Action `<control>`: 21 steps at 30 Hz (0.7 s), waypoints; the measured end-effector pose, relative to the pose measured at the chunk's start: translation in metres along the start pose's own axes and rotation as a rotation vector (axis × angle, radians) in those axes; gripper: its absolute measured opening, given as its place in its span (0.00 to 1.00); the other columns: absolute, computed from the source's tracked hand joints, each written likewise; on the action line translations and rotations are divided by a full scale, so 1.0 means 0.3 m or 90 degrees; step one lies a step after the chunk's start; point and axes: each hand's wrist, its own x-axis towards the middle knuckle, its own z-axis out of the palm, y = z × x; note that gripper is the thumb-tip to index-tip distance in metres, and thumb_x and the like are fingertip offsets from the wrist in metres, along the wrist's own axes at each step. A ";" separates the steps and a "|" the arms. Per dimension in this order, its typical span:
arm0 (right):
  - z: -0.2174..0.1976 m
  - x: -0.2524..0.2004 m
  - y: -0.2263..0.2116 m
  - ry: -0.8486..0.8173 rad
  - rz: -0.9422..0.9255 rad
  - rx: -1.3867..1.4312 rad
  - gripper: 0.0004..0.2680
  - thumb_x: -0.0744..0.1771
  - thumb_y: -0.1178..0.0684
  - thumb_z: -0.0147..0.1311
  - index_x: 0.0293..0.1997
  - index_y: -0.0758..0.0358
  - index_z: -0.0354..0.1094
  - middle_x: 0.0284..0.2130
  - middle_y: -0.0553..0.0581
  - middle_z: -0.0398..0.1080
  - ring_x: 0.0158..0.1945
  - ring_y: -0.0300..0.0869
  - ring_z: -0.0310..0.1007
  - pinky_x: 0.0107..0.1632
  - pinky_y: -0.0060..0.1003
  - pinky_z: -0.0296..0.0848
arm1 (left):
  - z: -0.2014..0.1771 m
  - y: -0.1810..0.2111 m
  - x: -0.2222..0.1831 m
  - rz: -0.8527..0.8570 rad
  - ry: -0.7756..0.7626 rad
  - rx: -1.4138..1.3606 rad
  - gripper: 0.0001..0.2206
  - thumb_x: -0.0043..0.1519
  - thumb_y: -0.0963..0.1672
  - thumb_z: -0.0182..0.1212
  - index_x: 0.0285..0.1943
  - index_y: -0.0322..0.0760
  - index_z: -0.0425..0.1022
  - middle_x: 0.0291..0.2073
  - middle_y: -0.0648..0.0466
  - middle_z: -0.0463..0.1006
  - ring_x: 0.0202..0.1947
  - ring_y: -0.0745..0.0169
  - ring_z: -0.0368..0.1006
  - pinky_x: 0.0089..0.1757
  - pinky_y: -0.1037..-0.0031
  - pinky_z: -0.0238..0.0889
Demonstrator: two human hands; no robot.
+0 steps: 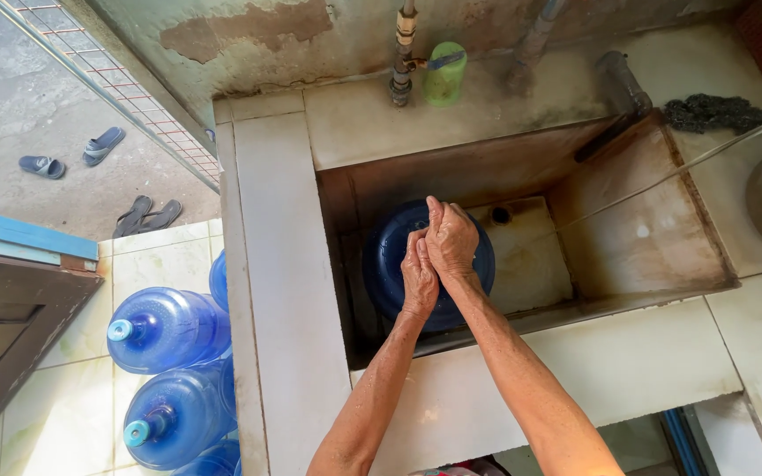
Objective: The recorder is washing large blue plastic water jugs in a deep sink area.
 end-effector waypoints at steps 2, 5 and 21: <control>0.014 -0.004 -0.020 0.029 -0.008 -0.002 0.14 0.72 0.45 0.51 0.30 0.63 0.71 0.27 0.61 0.72 0.31 0.58 0.73 0.34 0.50 0.70 | -0.014 -0.037 0.007 0.004 0.011 0.008 0.19 0.75 0.50 0.39 0.57 0.36 0.72 0.45 0.46 0.80 0.48 0.52 0.76 0.51 0.67 0.67; -0.009 -0.030 -0.021 0.089 0.006 0.022 0.14 0.71 0.46 0.51 0.29 0.61 0.71 0.25 0.61 0.72 0.30 0.58 0.73 0.33 0.50 0.70 | -0.001 -0.045 -0.018 0.069 0.003 0.034 0.18 0.74 0.49 0.43 0.60 0.34 0.72 0.49 0.44 0.80 0.51 0.52 0.75 0.52 0.65 0.67; -0.253 -0.129 0.201 0.111 0.416 0.616 0.22 0.75 0.39 0.45 0.25 0.65 0.62 0.20 0.52 0.64 0.26 0.37 0.61 0.32 0.39 0.65 | 0.205 0.350 -0.204 0.330 -0.135 0.204 0.12 0.68 0.43 0.57 0.57 0.31 0.73 0.55 0.43 0.75 0.56 0.46 0.72 0.55 0.60 0.66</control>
